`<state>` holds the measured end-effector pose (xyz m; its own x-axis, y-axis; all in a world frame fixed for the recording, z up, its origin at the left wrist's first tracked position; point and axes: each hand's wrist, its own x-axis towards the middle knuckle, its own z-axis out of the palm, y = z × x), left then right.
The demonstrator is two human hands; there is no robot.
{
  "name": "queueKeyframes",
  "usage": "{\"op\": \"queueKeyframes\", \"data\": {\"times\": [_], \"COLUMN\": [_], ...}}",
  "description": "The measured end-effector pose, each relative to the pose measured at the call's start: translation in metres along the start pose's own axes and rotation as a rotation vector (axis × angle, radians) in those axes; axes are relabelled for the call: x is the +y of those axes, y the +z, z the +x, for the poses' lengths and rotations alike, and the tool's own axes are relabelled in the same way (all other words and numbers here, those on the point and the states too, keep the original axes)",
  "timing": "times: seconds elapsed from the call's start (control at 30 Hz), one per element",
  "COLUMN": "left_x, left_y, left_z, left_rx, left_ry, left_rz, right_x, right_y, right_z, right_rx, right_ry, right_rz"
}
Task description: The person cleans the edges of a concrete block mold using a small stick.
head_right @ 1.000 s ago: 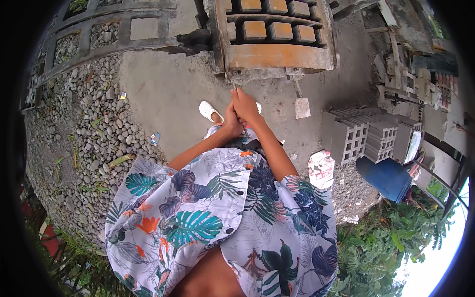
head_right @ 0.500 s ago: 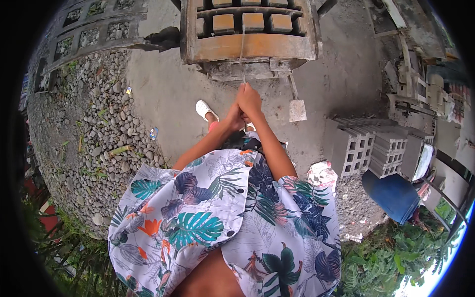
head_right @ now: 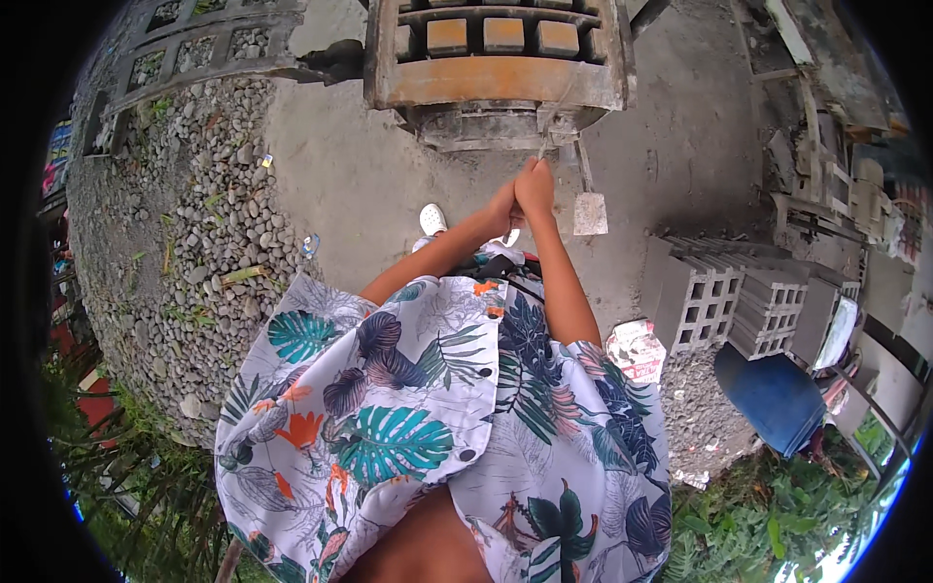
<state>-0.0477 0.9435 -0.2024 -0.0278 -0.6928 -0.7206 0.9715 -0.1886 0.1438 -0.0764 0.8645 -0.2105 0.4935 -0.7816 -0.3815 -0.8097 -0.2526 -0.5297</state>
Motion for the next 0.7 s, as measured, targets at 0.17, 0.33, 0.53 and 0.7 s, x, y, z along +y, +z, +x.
{"op": "queueKeyframes", "data": {"times": [0.17,0.33,0.53,0.7], "left_x": [0.017,0.013,0.0,0.005], "left_y": [-0.029,-0.067,-0.057,-0.02], "left_z": [-0.035,-0.07,-0.043,-0.006], "left_rx": [0.216,0.129,0.136,0.08], "left_ry": [0.227,0.444,0.359,0.149], "left_rz": [-0.267,-0.42,-0.447,-0.117], "right_x": [-0.071,-0.096,-0.092,-0.039], "right_y": [0.036,0.075,0.037,0.016], "right_z": [-0.015,-0.044,-0.041,-0.003], "right_rx": [-0.306,-0.431,-0.414,-0.165], "right_ry": [-0.198,-0.333,-0.302,-0.114], "right_rz": [-0.108,-0.107,-0.083,-0.031]}}
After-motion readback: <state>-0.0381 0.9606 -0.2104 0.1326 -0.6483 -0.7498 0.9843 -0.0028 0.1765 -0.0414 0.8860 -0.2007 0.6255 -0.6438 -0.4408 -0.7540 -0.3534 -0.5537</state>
